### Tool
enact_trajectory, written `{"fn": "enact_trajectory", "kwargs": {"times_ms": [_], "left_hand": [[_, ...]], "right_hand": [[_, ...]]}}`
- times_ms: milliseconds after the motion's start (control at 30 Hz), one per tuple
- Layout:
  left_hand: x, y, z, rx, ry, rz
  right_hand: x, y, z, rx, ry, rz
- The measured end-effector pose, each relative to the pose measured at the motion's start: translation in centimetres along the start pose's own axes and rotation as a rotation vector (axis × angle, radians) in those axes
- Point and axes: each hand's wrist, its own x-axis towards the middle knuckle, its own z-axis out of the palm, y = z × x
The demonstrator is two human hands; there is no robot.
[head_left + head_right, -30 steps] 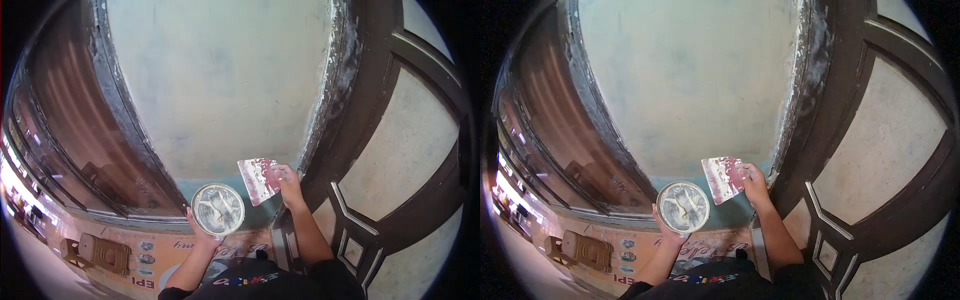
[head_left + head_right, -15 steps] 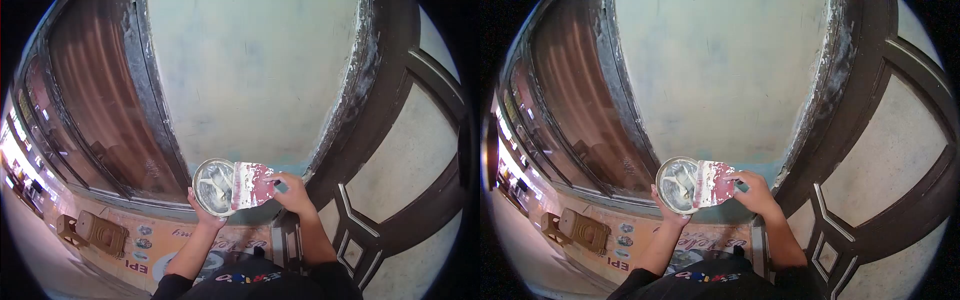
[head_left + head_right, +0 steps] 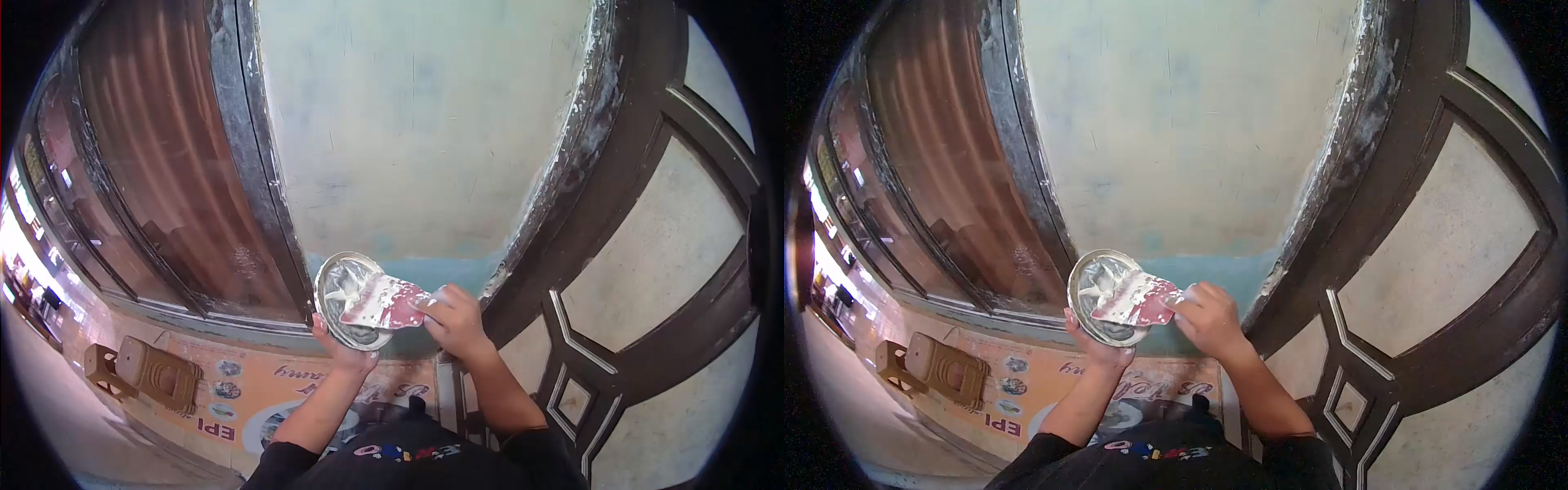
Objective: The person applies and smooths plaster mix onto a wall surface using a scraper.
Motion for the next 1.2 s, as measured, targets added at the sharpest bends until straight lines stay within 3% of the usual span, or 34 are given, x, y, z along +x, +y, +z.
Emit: {"fn": "enact_trajectory", "kwargs": {"times_ms": [133,300,433,500,667,767,900,933,1067,1200], "left_hand": [[-0.2,0.7,1.0,-0.031,0.131,-0.092],[0.5,0.4,0.0,-0.149,0.033,-0.213],[1.2,-0.9,-0.6,-0.178,0.043,-0.276],[1.3,-1.1,-0.3,-0.223,0.041,-0.326],[2.2,-1.6,-0.3,-0.276,0.012,-0.377],[2.6,-1.8,-0.7,-0.24,0.069,-0.394],[3.5,-2.2,-0.6,-0.221,0.01,-0.378],[3.9,-2.3,-0.2,-0.187,0.158,-0.398],[4.9,-2.8,-1.0,-0.235,0.004,-0.384],[5.9,-3.3,-0.4,-0.207,0.106,-0.353]], "right_hand": [[-0.1,0.5,-0.3,0.087,0.127,0.117],[0.8,0.0,-2.0,0.204,0.17,0.328],[1.9,0.2,-3.0,0.259,0.233,0.361],[2.4,1.1,-3.2,0.024,-0.064,0.279],[3.1,0.8,-3.6,0.208,0.05,0.371],[3.2,2.4,-3.0,0.056,-0.096,0.295],[3.9,2.5,-3.0,0.188,-0.008,0.359],[4.0,3.0,-2.9,0.138,-0.068,0.375],[4.0,4.5,-2.4,0.058,-0.098,0.358],[4.8,6.2,-2.9,0.063,-0.177,0.386]]}}
